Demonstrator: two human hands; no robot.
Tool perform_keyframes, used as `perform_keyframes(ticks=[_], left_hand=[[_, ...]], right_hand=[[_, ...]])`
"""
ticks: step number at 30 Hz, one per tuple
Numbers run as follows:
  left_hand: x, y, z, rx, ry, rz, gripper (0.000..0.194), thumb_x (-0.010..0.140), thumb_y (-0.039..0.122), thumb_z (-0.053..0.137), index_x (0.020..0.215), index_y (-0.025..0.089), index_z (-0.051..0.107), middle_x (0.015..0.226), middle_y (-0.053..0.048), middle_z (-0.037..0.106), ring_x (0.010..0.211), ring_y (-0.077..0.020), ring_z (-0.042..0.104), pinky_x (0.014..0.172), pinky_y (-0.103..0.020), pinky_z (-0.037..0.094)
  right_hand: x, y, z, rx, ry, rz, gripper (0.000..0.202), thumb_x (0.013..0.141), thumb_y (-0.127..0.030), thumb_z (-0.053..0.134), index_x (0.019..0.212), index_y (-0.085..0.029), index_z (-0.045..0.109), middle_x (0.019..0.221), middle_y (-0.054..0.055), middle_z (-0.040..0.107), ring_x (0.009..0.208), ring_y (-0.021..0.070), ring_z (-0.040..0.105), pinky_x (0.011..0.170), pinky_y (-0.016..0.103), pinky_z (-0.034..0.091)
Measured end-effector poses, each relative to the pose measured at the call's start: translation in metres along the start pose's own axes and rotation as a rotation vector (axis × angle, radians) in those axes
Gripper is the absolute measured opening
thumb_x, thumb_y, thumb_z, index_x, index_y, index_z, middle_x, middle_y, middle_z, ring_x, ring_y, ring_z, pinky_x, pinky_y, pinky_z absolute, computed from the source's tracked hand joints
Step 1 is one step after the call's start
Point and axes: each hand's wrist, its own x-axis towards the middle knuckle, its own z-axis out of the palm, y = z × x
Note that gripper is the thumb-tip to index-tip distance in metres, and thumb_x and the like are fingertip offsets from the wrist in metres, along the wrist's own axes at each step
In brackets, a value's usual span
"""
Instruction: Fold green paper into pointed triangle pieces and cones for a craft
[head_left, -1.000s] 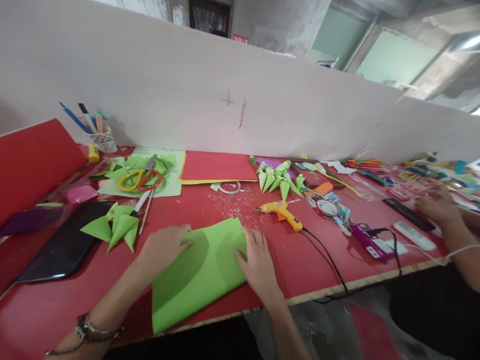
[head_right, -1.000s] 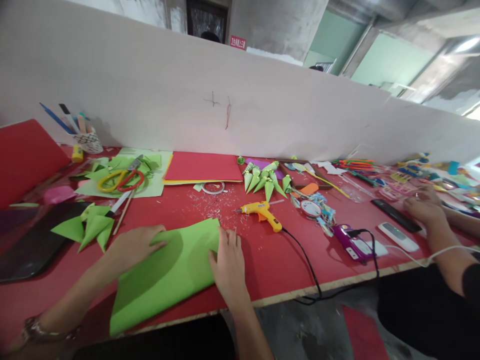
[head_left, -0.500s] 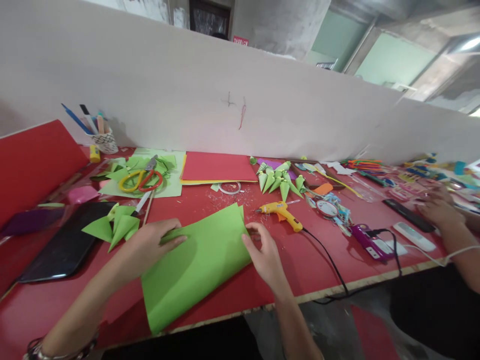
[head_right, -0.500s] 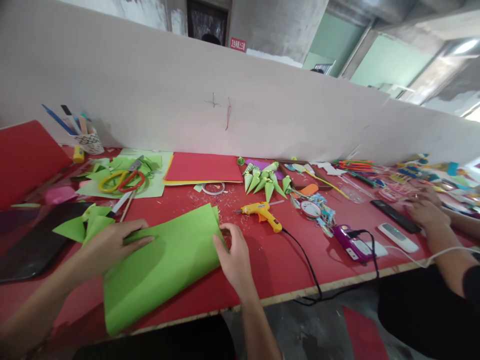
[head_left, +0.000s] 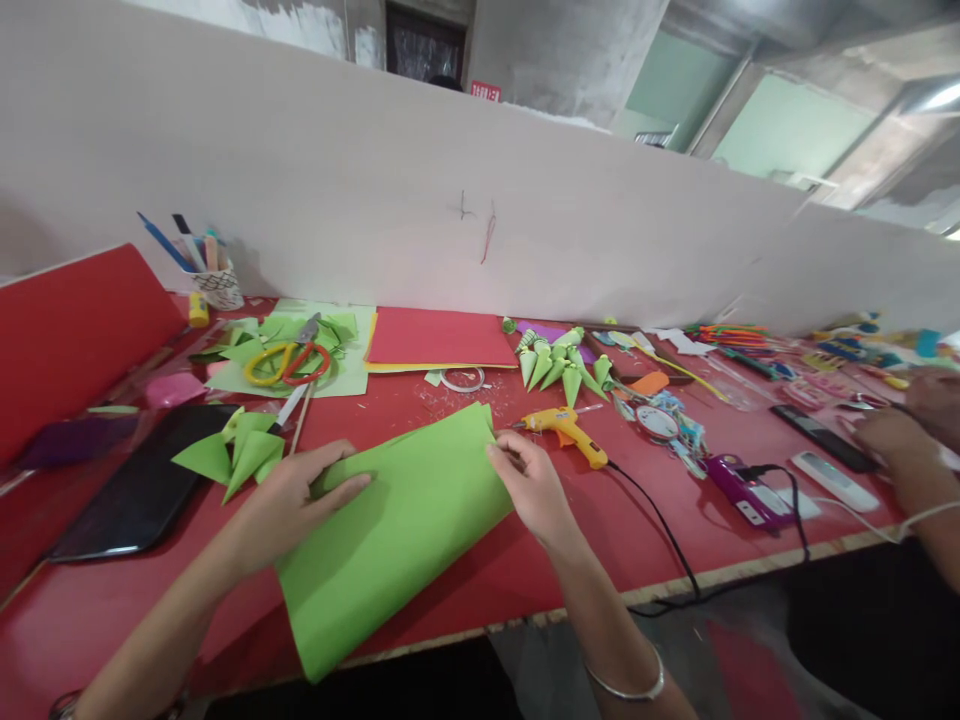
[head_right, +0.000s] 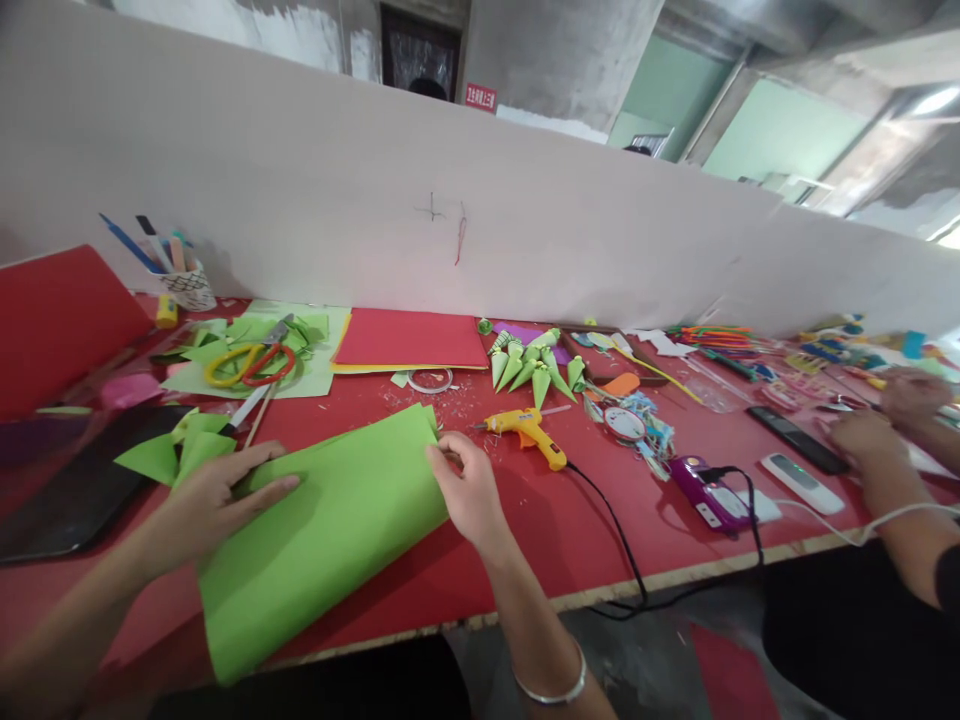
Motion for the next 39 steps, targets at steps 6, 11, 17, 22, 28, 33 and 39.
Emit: perform_keyframes(ticks=[6,11,17,22,28,33,39], left_hand=[[-0.004,-0.003,0.003,-0.027,-0.011,-0.022,0.033,0.079,0.047,0.039,0.073,0.018,0.053,0.067,0.000,0.060,0.061,-0.0151,0.055,0.053,-0.022,0.041],[-0.010,-0.004,0.004,-0.085,-0.089,-0.050,0.035,0.084,0.046,0.032,0.070,0.018,0.049,0.064,0.002,0.055,0.059,-0.0128,0.052,0.054,-0.021,0.040],[-0.012,-0.005,0.002,-0.046,-0.189,-0.029,0.035,0.083,0.046,0.034,0.068,0.018,0.050,0.062,0.002,0.053,0.057,-0.0129,0.049,0.053,-0.021,0.038],[-0.008,0.006,-0.005,-0.132,-0.291,-0.039,0.036,0.080,0.048,0.038,0.068,0.018,0.054,0.062,0.001,0.054,0.057,-0.0133,0.049,0.051,-0.021,0.038],[-0.004,0.019,-0.004,-0.185,-0.449,-0.124,0.042,0.076,0.056,0.041,0.060,0.018,0.047,0.055,0.003,0.042,0.050,-0.0114,0.042,0.043,-0.020,0.032],[-0.002,0.024,0.001,-0.214,-0.424,-0.146,0.043,0.076,0.056,0.040,0.056,0.018,0.038,0.054,0.004,0.034,0.048,-0.0100,0.037,0.043,-0.021,0.030],[-0.003,0.024,0.002,-0.235,-0.333,-0.175,0.041,0.074,0.054,0.044,0.055,0.018,0.040,0.053,0.004,0.040,0.046,-0.0102,0.039,0.040,-0.020,0.030]], right_hand=[[0.003,-0.004,-0.001,0.005,0.015,-0.001,0.021,0.077,-0.034,0.050,0.065,-0.018,0.045,0.060,-0.004,0.038,0.054,0.0093,0.037,0.050,0.020,0.030],[0.006,-0.009,-0.004,-0.016,0.053,-0.023,0.018,0.075,-0.032,0.051,0.066,-0.018,0.047,0.062,-0.002,0.045,0.059,0.0110,0.043,0.054,0.020,0.035],[0.006,-0.011,-0.001,-0.005,0.060,-0.076,0.013,0.074,-0.027,0.053,0.066,-0.018,0.047,0.063,-0.002,0.048,0.061,0.0115,0.048,0.058,0.021,0.040],[0.003,-0.019,0.001,-0.051,0.036,-0.110,0.011,0.075,-0.024,0.052,0.066,-0.018,0.048,0.063,-0.002,0.048,0.059,0.0107,0.047,0.055,0.020,0.038],[0.003,-0.026,0.003,-0.057,0.033,-0.170,0.009,0.074,-0.022,0.053,0.067,-0.018,0.049,0.066,-0.001,0.052,0.063,0.0117,0.051,0.061,0.022,0.042],[0.004,-0.031,0.004,-0.073,0.047,-0.210,0.006,0.074,-0.022,0.053,0.069,-0.018,0.051,0.067,-0.001,0.054,0.065,0.0123,0.053,0.063,0.024,0.044],[0.003,-0.031,0.003,-0.104,0.101,-0.253,0.010,0.076,-0.024,0.053,0.085,-0.020,0.052,0.080,0.002,0.058,0.076,0.0141,0.056,0.073,0.028,0.045]])
